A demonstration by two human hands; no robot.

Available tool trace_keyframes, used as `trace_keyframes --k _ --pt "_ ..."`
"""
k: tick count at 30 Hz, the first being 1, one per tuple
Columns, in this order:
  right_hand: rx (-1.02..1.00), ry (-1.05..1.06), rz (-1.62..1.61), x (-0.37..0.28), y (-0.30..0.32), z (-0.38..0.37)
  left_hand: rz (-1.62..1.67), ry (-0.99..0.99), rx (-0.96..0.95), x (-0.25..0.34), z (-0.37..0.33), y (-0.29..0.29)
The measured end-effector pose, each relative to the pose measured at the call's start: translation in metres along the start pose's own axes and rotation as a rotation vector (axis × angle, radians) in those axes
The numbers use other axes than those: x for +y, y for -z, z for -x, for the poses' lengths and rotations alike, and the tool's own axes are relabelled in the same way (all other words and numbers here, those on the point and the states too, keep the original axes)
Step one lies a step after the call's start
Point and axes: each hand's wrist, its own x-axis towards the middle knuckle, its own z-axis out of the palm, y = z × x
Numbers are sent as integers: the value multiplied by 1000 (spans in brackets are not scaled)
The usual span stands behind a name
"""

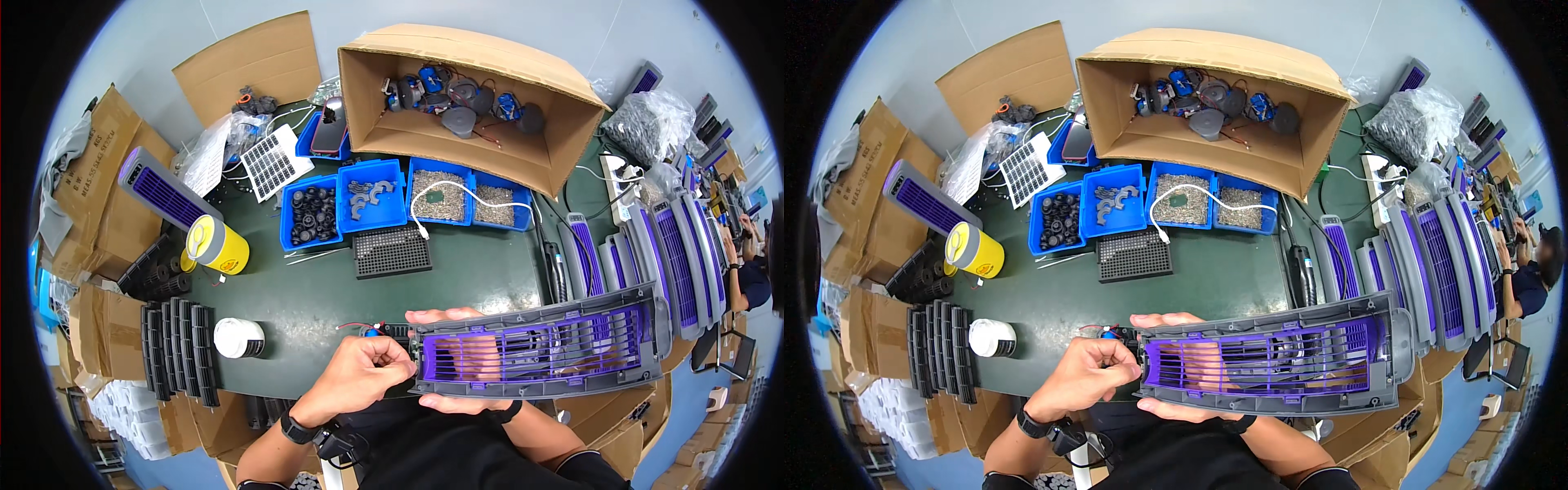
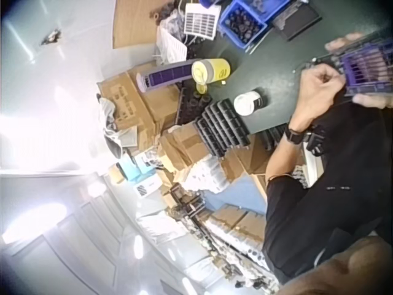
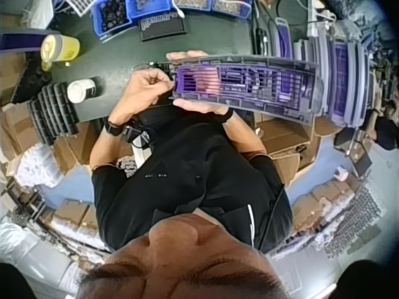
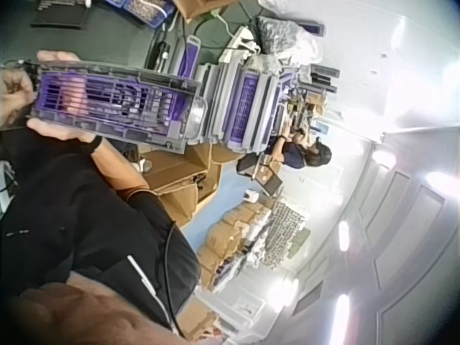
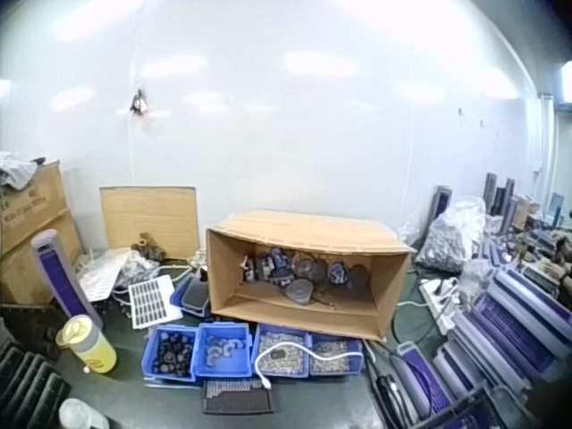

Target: The person assembles a small electronic device by connecting wires to a motor, inserting the motor into a gray housing, and securing it with a power drill. They then attach a purple front grille and fasten the casing with screws.

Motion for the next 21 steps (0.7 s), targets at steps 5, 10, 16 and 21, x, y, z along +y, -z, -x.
trace_keyframes --k 5,10,16,21 --pt "0 -6 -15 1 1 1 -42 -8 -4 1 -1 0" --pt "3 -12 -18 2 1 2 -34 -39 -6 -1 -2 -2" --pt "-8 -9 7 -1 4 0 -28 -2 -14 5 -2 -4" --pt "30 -32 -83 -1 3 2 74 -26 -60 -3 -4 -5"
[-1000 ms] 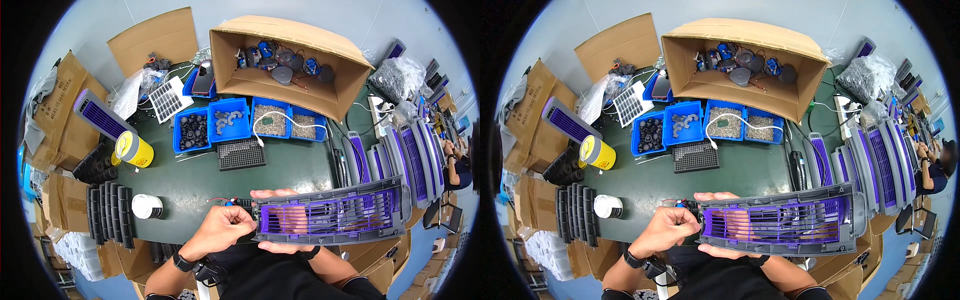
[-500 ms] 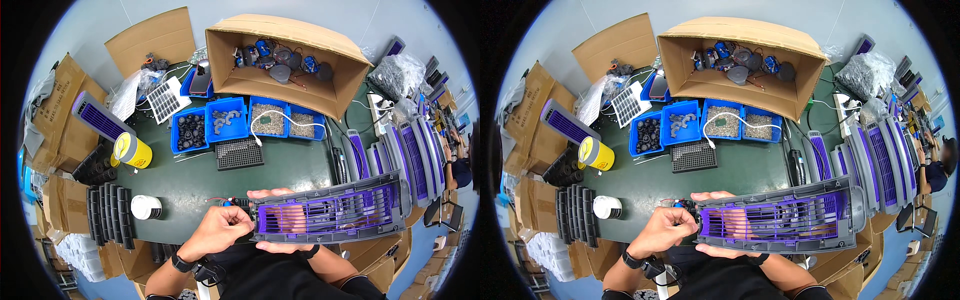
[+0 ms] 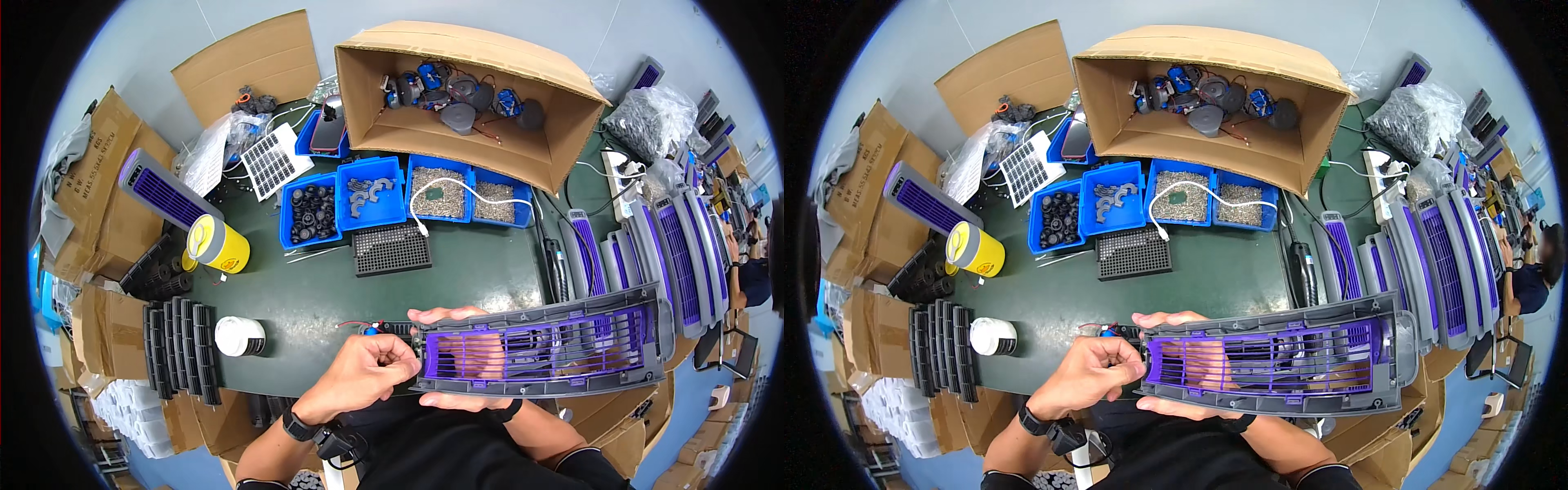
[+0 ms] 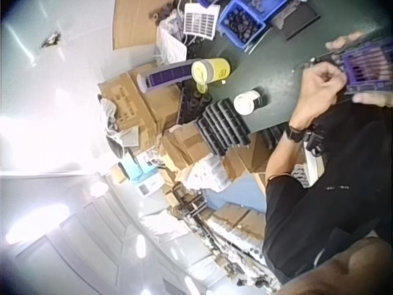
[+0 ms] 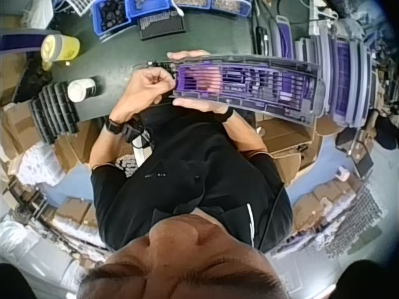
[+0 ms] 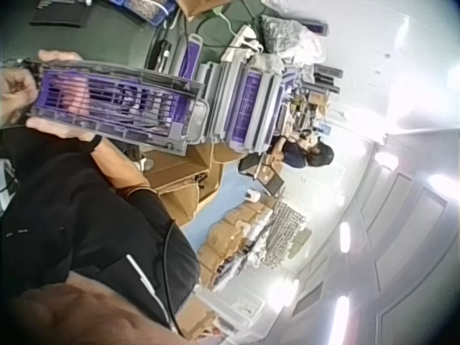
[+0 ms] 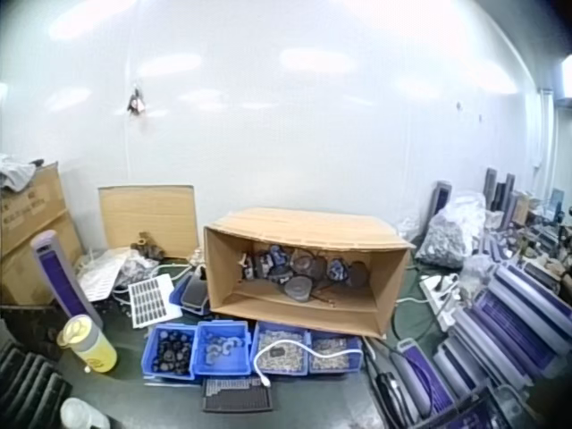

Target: The person assembles a small electronic device by connecting wires to a motor, inserting the motor into a gray housing, and securing it with a power drill. They then attach a purple front grille and fasten the casing with screws.

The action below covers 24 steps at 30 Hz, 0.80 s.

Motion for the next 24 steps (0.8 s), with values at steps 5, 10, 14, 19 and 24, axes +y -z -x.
trace_keyframes --k 5,10,14,19,24 --pt "65 15 -46 1 2 -3 76 -35 -7 -3 -4 5" --pt "63 37 -80 4 -2 -5 284 -74 33 -10 3 -2" --pt "75 36 -65 3 -1 -4 447 -46 -23 -17 -3 0" --pt "73 42 -57 4 0 -3 506 -53 25 -19 -2 -4" --pt "69 58 -26 3 0 -3 540 -113 16 -22 -4 -8"
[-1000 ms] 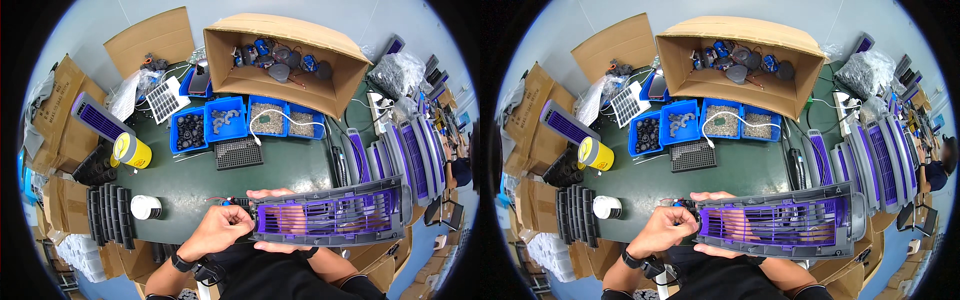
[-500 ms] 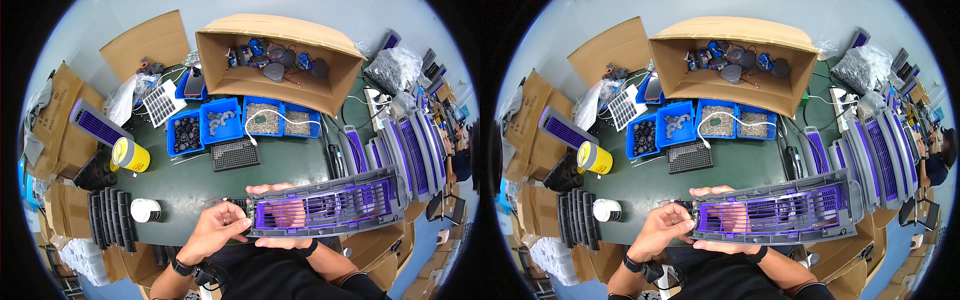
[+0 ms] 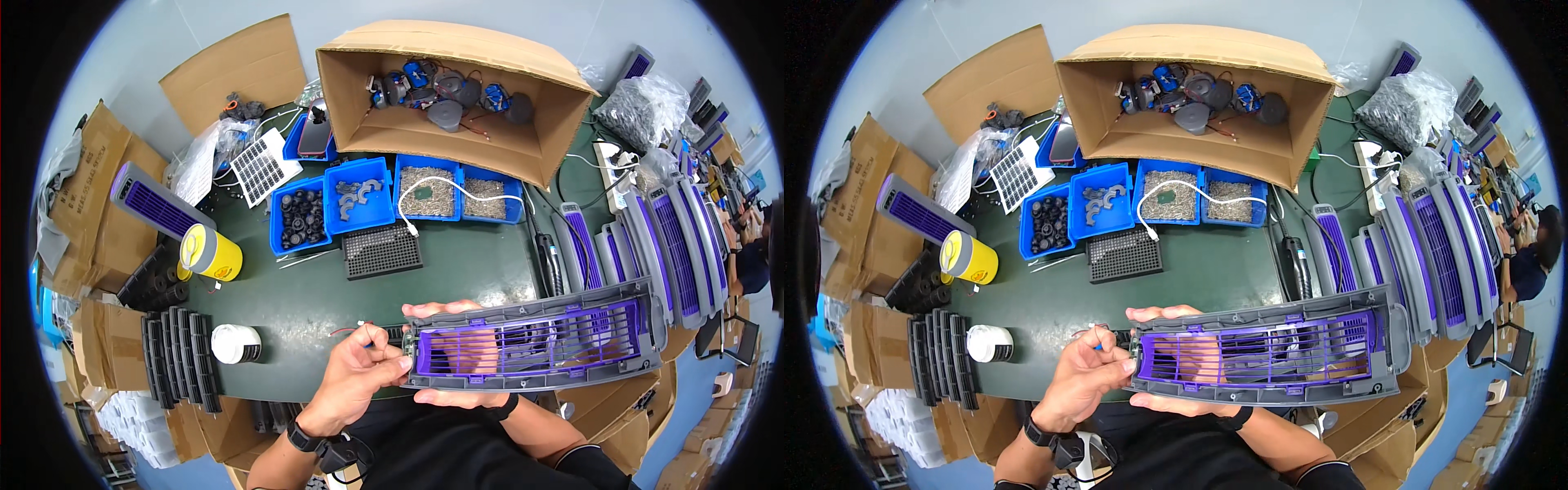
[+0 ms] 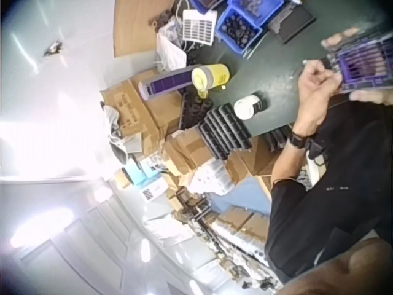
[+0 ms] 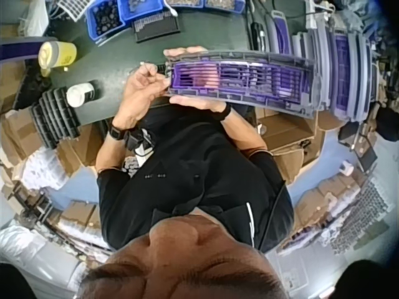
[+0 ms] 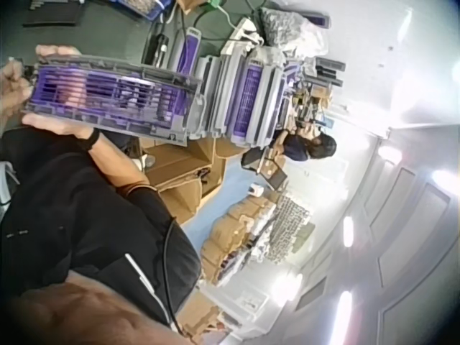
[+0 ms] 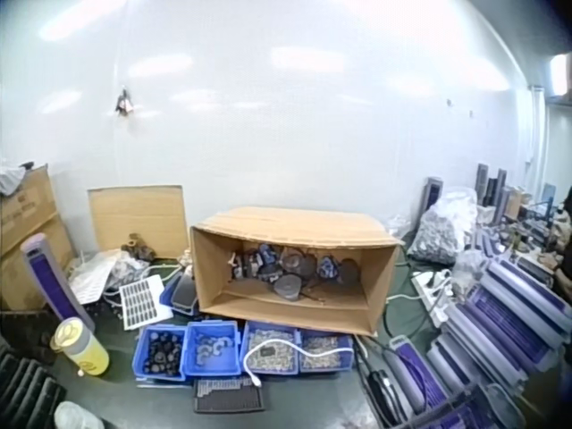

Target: The person assembles a small electronic device by connecting wires to a motor, inserting the motor into a gray housing, and securing it with a power drill. They then attach a purple front grille and fasten the casing with screws.

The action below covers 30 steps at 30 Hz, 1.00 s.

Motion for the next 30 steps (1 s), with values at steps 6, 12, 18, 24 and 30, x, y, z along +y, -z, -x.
trace_keyframes --k 6,12,18,24,30 --pt "-5 -11 31 0 2 -1 -7 -30 -5 -5 -3 3" --pt "18 -71 10 1 -1 2 -689 -527 324 3 15 7" --pt "-26 -81 93 -1 -2 -1 -822 -629 346 2 -5 28" --pt "-24 -99 142 -1 -5 3 -541 -556 241 -14 -23 40" --pt "-64 -100 311 -4 -7 4 -254 -264 124 -9 -27 50"
